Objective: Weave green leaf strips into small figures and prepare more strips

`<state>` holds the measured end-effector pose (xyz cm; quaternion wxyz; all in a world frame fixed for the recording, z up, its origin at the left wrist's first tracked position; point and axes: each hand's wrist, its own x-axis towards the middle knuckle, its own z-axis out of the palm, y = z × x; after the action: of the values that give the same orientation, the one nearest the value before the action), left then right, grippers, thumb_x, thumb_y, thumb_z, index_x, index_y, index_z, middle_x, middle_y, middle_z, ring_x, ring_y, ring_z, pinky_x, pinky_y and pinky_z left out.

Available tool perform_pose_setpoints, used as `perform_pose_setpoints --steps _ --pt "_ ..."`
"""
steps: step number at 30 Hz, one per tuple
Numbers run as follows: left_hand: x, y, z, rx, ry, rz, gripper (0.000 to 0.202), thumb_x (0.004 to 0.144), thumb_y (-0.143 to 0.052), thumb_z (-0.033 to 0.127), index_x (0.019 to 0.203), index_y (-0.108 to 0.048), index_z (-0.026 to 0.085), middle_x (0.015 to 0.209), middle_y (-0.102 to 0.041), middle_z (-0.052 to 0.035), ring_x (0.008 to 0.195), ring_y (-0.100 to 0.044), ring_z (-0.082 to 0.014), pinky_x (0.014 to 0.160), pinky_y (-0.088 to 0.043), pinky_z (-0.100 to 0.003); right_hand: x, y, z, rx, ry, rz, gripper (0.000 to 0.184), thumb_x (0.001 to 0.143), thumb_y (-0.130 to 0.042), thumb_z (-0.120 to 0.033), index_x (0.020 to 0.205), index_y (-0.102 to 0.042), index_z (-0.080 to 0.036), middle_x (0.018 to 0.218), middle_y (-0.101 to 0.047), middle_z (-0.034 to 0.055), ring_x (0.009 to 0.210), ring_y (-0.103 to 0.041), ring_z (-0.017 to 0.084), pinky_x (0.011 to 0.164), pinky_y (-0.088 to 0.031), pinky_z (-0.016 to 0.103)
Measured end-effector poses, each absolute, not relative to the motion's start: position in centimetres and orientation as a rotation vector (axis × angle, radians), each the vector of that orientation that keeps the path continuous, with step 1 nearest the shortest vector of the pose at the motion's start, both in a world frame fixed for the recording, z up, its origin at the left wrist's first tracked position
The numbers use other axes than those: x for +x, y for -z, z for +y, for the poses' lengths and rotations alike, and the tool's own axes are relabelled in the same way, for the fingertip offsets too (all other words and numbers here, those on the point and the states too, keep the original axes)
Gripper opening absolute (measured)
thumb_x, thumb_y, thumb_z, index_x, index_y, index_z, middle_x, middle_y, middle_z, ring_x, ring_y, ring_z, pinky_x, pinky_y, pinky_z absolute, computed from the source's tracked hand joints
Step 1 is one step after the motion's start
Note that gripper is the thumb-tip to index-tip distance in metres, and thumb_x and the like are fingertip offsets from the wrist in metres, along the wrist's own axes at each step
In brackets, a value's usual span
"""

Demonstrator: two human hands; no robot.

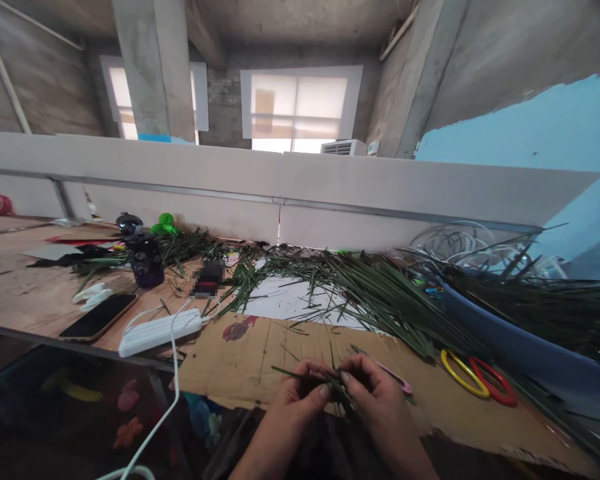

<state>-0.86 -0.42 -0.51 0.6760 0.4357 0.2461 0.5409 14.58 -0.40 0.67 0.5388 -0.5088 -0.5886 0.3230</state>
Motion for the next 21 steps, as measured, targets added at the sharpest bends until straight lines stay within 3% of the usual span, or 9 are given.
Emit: perform_pose_setpoints --steps 3,7,10,12,15,21 --pt "-0.7 0.3 -0.6 0.979 -1.243 0.612 0.041 0.069 -0.085 0.044 0.097 -0.072 0.017 0.096 -0.071 -0.0082 0.097 -0.064 -0.0248 0.090 -0.047 -0.034 14.7 -0.2 -0.4 -1.190 -0.757 -1.363 0.021 0.085 -0.060 -0.041 0.082 -0.065 -0.020 0.075 -0.064 0.0009 0.071 -0.058 0.020 0.065 -0.047 0.027" --pt "0.0 1.3 -0.1 1.012 -1.354 0.666 0.048 0.061 -0.089 0.049 0.089 -0.070 0.016 0.087 -0.071 -0.0073 0.086 -0.065 -0.0226 0.081 -0.049 -0.032 15.1 0.0 -0.8 -1.232 -0.534 -1.494 0.018 0.087 -0.060 -0.037 0.083 -0.066 -0.021 0.076 -0.066 0.0012 0.072 -0.061 0.020 0.066 -0.047 0.027" --pt "0.2 1.4 -0.1 1.067 -1.371 0.753 0.042 0.066 -0.086 0.048 0.086 -0.070 0.016 0.086 -0.071 -0.0071 0.084 -0.064 -0.0220 0.081 -0.049 -0.032 15.4 -0.4 -1.1 -1.181 -0.331 -1.618 0.012 0.089 -0.059 -0.030 0.082 -0.066 -0.023 0.074 -0.067 0.0004 0.069 -0.063 0.019 0.065 -0.049 0.026" --pt "0.0 0.8 -0.4 1.130 -1.363 0.822 0.039 0.069 -0.083 0.047 0.088 -0.071 0.016 0.087 -0.071 -0.0073 0.085 -0.064 -0.0218 0.082 -0.048 -0.031 15.7 -0.9 -1.3 -1.099 -0.189 -1.715 0.009 0.089 -0.060 -0.024 0.092 -0.068 -0.024 0.082 -0.070 0.0009 0.074 -0.065 0.019 0.067 -0.050 0.026" --pt "-0.2 -0.2 -1.0 1.239 -1.355 0.904 0.034 0.074 -0.079 0.047 0.088 -0.072 0.017 0.087 -0.071 -0.0070 0.085 -0.063 -0.0216 0.082 -0.048 -0.030 16.1 -1.6 -1.4 -0.989 -0.034 -1.858 0.025 0.087 -0.059 -0.014 0.105 -0.070 -0.028 0.094 -0.073 0.0018 0.084 -0.068 0.019 0.075 -0.051 0.027" --pt "-0.2 -0.5 -1.7 1.370 -1.391 0.913 0.029 0.080 -0.072 0.046 0.090 -0.069 0.018 0.087 -0.067 -0.0049 0.084 -0.061 -0.0196 0.075 -0.047 -0.026 15.9 -2.1 -1.6 -1.017 -0.190 -1.796 0.015 0.086 -0.058 -0.016 0.089 -0.070 -0.025 0.083 -0.070 0.0008 0.076 -0.064 0.018 0.069 -0.048 0.026"
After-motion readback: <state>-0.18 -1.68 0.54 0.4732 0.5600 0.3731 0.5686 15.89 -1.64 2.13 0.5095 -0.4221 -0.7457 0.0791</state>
